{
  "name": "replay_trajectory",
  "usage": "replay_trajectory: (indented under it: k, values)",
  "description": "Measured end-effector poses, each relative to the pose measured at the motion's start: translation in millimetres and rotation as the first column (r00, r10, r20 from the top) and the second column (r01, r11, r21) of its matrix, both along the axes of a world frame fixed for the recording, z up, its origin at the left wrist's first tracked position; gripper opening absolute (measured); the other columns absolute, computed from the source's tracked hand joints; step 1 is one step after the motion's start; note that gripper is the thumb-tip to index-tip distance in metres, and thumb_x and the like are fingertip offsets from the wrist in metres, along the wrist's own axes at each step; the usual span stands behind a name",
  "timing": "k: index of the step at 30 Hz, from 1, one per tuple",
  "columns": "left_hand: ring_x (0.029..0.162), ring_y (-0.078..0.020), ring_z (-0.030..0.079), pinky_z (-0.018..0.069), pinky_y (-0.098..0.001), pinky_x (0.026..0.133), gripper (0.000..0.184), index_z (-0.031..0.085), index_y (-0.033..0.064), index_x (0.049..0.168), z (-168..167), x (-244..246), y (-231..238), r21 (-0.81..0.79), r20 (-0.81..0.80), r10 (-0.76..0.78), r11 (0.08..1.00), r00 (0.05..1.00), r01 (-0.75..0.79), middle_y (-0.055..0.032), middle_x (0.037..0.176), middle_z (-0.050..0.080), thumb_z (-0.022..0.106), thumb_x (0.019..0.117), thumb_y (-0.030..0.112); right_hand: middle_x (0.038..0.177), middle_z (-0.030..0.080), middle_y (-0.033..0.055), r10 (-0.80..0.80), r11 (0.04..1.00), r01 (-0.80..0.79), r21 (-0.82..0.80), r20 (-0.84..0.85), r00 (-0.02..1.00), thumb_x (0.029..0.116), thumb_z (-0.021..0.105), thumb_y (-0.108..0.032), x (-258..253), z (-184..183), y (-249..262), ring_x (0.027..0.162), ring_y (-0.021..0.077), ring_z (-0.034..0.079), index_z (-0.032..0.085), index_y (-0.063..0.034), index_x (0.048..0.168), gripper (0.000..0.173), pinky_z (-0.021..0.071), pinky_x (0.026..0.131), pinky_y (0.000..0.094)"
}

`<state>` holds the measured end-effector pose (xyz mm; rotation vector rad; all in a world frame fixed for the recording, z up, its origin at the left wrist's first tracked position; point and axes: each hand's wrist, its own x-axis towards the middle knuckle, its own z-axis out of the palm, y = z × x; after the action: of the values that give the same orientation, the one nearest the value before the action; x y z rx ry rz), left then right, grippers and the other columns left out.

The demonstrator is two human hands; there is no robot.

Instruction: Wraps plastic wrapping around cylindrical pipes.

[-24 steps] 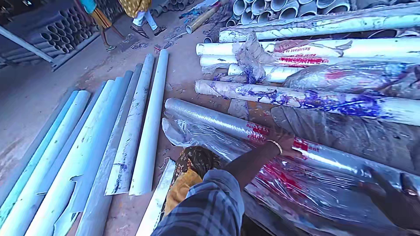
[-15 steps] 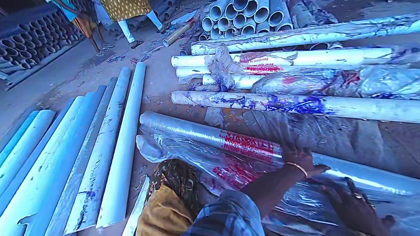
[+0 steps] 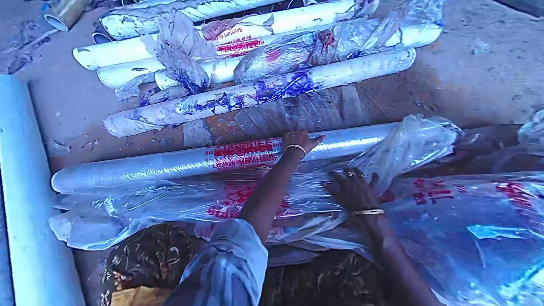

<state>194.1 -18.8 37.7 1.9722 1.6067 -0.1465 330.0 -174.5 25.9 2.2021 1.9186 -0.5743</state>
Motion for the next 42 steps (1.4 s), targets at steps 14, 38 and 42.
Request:
replay_trajectory:
  k: [14, 38, 42]
  values:
    - [0.120, -0.0439, 0.064, 0.0428, -0.0619, 0.104, 0.086, 0.055, 0.0001, 0.142, -24.1, 0.0, -21.8, 0.191, -0.010, -0.098, 0.977, 0.995, 0.098, -0.0274, 0.125, 0.067, 0.050, 0.0955, 0.072, 0.150, 0.054, 0.0210, 0.120, 0.978, -0.112, 0.174, -0.035, 0.992, 0.0975, 0.065, -0.007, 35.6, 119.3, 3.3, 0.148, 0.0424, 0.039, 0.065, -0.0039, 0.136, 0.039, 0.0285, 0.119, 0.0607]
    - [0.124, -0.0462, 0.060, 0.0411, -0.0642, 0.107, 0.067, 0.066, -0.0059, 0.126, -36.0, -6.8, 63.3, -0.032, 0.116, -0.238, 0.970, 0.964, 0.243, -0.0307, 0.125, 0.065, 0.063, 0.0974, 0.055, 0.135, 0.058, 0.0312, -0.058, 0.936, 0.119, -0.330, 0.190, 0.980, 0.1016, 0.046, 0.001, 140.6, 84.5, -66.1, 0.124, 0.0512, 0.057, 0.053, -0.0073, 0.146, 0.045, 0.0438, 0.101, 0.0658]
    - [0.121, -0.0460, 0.061, 0.0419, -0.0634, 0.107, 0.062, 0.062, -0.0036, 0.132, -42.9, -15.1, 83.9, 0.158, 0.245, -0.366, 0.929, 0.898, 0.336, -0.0307, 0.126, 0.064, 0.078, 0.0918, 0.041, 0.150, 0.048, 0.0313, -0.128, 0.985, 0.102, -0.141, -0.184, 0.974, 0.0986, 0.065, -0.019, 162.9, 68.1, -73.1, 0.142, 0.0466, 0.044, 0.043, 0.0005, 0.154, 0.062, 0.0259, 0.121, 0.0589]
